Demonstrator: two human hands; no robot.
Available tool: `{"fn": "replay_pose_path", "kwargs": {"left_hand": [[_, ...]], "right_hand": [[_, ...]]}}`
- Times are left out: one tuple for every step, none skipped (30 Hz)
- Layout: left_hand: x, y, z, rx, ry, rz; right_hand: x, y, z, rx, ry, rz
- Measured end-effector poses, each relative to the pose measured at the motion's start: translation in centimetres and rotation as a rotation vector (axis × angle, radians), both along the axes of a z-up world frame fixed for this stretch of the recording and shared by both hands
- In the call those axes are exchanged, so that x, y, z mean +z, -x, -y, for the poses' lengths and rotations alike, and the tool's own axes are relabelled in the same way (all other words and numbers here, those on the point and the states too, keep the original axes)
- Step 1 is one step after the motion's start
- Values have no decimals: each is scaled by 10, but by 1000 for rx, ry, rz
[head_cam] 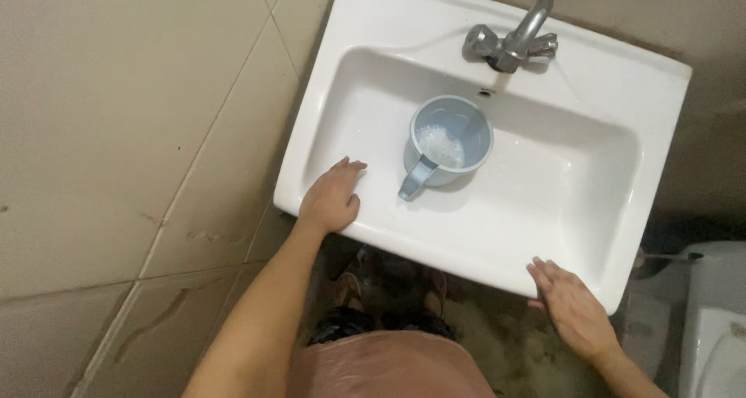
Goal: The person cleans a bathroom sink using a sponge and soapy water from a mug. They scrub the sink basin, the faucet, and the surrounding tiled wall.
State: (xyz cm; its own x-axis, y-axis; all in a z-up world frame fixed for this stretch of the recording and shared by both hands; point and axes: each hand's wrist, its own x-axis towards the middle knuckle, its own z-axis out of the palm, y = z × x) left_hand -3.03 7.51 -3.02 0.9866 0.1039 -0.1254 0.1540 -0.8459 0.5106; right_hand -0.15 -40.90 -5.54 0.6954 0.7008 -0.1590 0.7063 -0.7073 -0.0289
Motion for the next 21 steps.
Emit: {"fn": "replay_pose_path", "kwargs": {"left_hand": [[2,4,2,42,11,16],[3,7,4,83,22,32],[3,10,8,105,-5,64],[3,13,10,128,-33,94],[-1,18,14,152,-55,118],[-5,21,21,204,-98,116],[-8,25,25,260,-150,109],[-11,30,29,316,-202,101],[-14,31,33,353,-224,137],[-18,32,37,390,-246,172],[-20,32,40,425,-267,211],[-21,35,41,437,-250,200],[-22,38,43,446,-232,187],[-22,41,46,455,-214,174],[-22,45,50,469,-188,189],[-21,48,53,483,-163,204],[-19,48,54,493,-143,226],[-16,49,57,509,-106,236],[-13,51,60,519,-74,247],[-8,52,62,528,-41,258],[-4,54,64,526,-2,260]], "right_hand": [[1,2,3,21,-18,12],[2,-1,4,41,-37,25],[3,-4,4,53,-73,24],[2,-4,2,64,-109,23],[4,-3,3,78,-139,15],[8,-5,6,87,-154,6],[9,-6,3,100,-178,-8],[12,-8,1,114,-201,-22],[15,-9,-1,121,-184,-42],[18,-11,-4,128,-166,-61],[21,-13,-9,132,-146,-76],[22,-17,-16,167,-160,-103],[23,-21,-24,198,-172,-132],[24,-24,-33,229,-185,-160],[26,-24,-42,235,-191,-190],[26,-23,-55,240,-197,-220],[25,-23,-71,243,-210,-244],[25,-23,-88,281,-200,-247],[24,-22,-106,313,-196,-249],[24,-20,-124,345,-192,-251],[26,-17,-139,345,-249,-259]]}}
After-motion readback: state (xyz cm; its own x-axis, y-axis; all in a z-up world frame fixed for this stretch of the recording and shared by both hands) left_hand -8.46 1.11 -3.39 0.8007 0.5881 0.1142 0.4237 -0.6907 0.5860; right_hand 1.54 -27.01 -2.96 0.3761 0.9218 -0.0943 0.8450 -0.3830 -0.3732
